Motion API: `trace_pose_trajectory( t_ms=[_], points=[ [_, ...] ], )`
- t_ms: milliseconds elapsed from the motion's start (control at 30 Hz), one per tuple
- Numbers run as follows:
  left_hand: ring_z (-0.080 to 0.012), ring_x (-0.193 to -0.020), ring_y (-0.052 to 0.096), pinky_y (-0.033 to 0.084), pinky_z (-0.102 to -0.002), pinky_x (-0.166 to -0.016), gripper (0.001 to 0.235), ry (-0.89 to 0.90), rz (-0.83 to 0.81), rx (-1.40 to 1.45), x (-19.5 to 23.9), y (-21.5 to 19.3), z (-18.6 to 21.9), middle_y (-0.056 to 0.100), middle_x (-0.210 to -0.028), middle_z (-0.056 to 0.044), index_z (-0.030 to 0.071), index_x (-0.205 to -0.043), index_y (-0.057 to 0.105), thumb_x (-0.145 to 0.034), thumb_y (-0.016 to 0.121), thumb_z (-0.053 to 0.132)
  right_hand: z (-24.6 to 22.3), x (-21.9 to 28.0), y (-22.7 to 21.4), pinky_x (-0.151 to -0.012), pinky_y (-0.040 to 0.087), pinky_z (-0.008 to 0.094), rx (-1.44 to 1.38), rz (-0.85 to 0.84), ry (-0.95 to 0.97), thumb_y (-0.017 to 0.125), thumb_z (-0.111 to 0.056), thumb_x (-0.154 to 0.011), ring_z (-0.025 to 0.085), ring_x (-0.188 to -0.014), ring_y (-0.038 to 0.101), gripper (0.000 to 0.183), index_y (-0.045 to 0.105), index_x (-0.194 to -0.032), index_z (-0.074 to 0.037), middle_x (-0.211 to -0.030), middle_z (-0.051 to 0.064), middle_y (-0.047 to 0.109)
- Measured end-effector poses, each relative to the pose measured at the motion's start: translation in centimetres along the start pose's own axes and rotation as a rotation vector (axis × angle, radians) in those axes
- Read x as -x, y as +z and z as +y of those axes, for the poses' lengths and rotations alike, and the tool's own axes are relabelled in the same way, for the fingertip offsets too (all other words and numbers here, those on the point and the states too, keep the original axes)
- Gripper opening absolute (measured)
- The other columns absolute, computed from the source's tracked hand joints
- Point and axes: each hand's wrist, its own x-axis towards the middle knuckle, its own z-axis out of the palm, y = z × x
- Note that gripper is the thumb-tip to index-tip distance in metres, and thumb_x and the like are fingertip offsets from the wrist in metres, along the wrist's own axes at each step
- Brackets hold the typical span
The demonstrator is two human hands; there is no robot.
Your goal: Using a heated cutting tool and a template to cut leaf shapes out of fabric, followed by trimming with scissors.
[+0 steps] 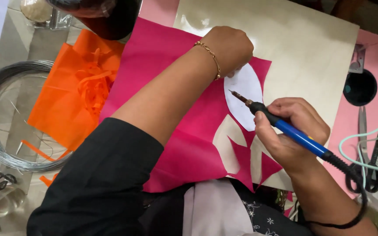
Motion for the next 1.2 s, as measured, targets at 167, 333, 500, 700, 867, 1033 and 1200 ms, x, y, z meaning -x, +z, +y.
trace_pose_trajectory(
  t_ms=[167, 333, 500, 700, 867, 1033, 1200],
  points=[
    [-0.0233, -0.066, 0.062, 0.046, -0.037, -0.051, 0.022, -0.023, -0.035, 0.113, 0.2, -0.2, -0.5, 0.065, -0.069, 0.005, 0.025, -0.068, 0.069, -0.062, 0.072, 0.004, 0.3, -0.3, 1.3, -0.065, 0.051, 0.036, 0.025, 0.014, -0.023, 0.073, 0.008, -0.078, 0.032, -0.069, 0.061, 0.021, 0.052, -0.076, 0.008, -0.075, 0.022, 0.059],
    [-0.024, -0.068, 0.061, 0.048, -0.038, -0.051, 0.018, -0.01, 0.004, 0.119, -0.2, 0.4, -0.7, 0.065, -0.075, 0.001, 0.024, -0.068, 0.07, -0.063, 0.072, 0.007, 0.2, -0.9, 1.9, -0.066, 0.051, 0.037, 0.036, 0.01, -0.036, 0.071, 0.008, -0.078, 0.032, -0.069, 0.061, 0.02, 0.051, -0.077, 0.009, -0.075, 0.021, 0.058],
    [-0.0247, -0.072, 0.06, 0.048, -0.038, -0.048, 0.008, -0.003, 0.012, 0.003, -0.7, 0.6, -0.4, 0.063, -0.077, -0.001, 0.018, -0.074, 0.064, -0.072, 0.065, 0.01, 0.1, -1.1, 2.2, -0.066, 0.051, 0.038, 0.067, -0.001, -0.043, 0.073, 0.009, -0.078, 0.033, -0.069, 0.062, 0.021, 0.051, -0.076, 0.008, -0.074, 0.021, 0.059],
    [-0.0224, -0.085, 0.056, 0.044, -0.04, -0.066, 0.012, 0.035, 0.118, -0.084, -1.0, 1.3, -0.4, 0.062, -0.077, 0.003, 0.022, -0.076, 0.064, -0.074, 0.063, 0.01, 0.1, -1.3, 2.5, -0.066, 0.051, 0.038, 0.068, -0.012, -0.048, 0.073, 0.01, -0.077, 0.033, -0.069, 0.061, 0.022, 0.051, -0.076, 0.009, -0.074, 0.021, 0.059],
    [-0.0222, -0.089, 0.056, 0.041, -0.039, -0.072, 0.017, 0.022, 0.109, -0.114, -0.9, 1.1, -0.3, 0.064, -0.08, 0.002, 0.024, -0.078, 0.064, -0.074, 0.061, 0.008, 0.1, -1.4, 2.6, -0.066, 0.051, 0.038, 0.083, -0.013, -0.053, 0.073, 0.01, -0.079, 0.033, -0.07, 0.061, 0.022, 0.051, -0.077, 0.009, -0.074, 0.021, 0.059],
    [-0.022, -0.087, 0.056, 0.04, -0.039, -0.073, 0.021, 0.012, 0.109, -0.126, -0.8, 0.9, -0.2, 0.064, -0.077, 0.002, 0.023, -0.076, 0.063, -0.074, 0.058, 0.003, 0.1, -1.5, 2.8, -0.065, 0.051, 0.038, 0.085, -0.016, -0.064, 0.073, 0.01, -0.08, 0.033, -0.07, 0.061, 0.021, 0.051, -0.078, 0.009, -0.074, 0.021, 0.058],
    [-0.0231, -0.088, 0.057, 0.04, -0.041, -0.075, 0.021, 0.014, 0.127, -0.13, -1.0, 1.1, -0.2, 0.066, -0.083, 0.001, 0.025, -0.08, 0.065, -0.076, 0.058, 0.006, -0.2, -1.6, 2.9, -0.066, 0.051, 0.038, 0.104, -0.023, -0.063, 0.073, 0.012, -0.078, 0.033, -0.069, 0.061, 0.022, 0.051, -0.077, 0.009, -0.075, 0.021, 0.059]
  ],
)
